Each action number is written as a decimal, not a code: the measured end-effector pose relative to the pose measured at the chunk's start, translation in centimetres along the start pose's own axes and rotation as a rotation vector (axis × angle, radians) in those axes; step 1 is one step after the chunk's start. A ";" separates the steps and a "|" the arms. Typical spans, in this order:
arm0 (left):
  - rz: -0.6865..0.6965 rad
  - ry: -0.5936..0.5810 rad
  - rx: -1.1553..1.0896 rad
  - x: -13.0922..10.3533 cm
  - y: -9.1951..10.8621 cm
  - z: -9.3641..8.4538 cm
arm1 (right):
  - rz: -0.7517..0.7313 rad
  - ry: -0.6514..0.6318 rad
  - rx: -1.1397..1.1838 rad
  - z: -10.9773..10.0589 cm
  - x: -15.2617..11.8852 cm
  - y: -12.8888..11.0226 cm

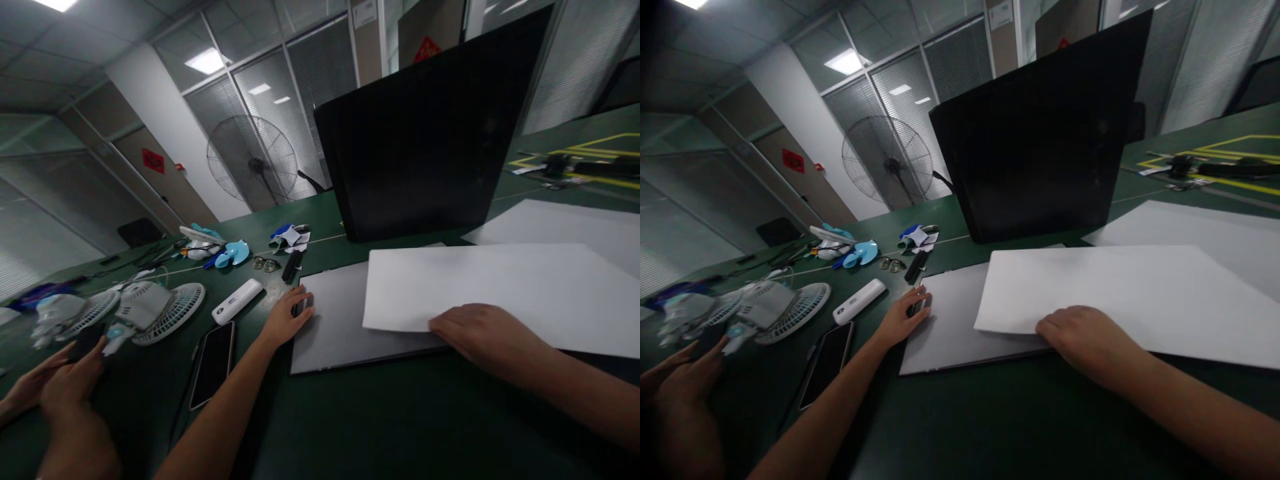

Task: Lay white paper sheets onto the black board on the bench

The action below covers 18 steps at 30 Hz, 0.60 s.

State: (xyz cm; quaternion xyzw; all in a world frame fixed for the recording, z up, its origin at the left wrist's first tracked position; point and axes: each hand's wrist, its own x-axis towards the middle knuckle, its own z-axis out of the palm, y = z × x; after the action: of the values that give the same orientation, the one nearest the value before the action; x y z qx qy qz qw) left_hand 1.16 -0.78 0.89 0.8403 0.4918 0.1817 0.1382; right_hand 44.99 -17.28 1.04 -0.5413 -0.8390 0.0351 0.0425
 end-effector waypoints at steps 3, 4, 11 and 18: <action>0.036 -0.041 -0.018 0.0 -0.1 0.0 | -0.184 0.060 0.055 0.2 0.2 -2.0; 0.045 -0.050 -0.020 -0.1 -0.2 0.1 | -0.244 0.072 0.082 0.0 0.3 -2.7; 0.090 -0.088 0.030 -0.2 0.0 0.0 | -0.466 -0.008 0.285 -2.3 0.4 -4.2; 0.115 -0.062 -0.005 -0.1 -1.4 0.5 | 0.163 0.265 -0.039 1.7 0.5 5.2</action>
State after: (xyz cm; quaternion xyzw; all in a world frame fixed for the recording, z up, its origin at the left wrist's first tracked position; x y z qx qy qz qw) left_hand 0.28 -0.19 -0.19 0.8720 0.4378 0.1643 0.1449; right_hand 49.26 -14.71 -1.19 -0.6084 -0.7798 -0.0493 0.1393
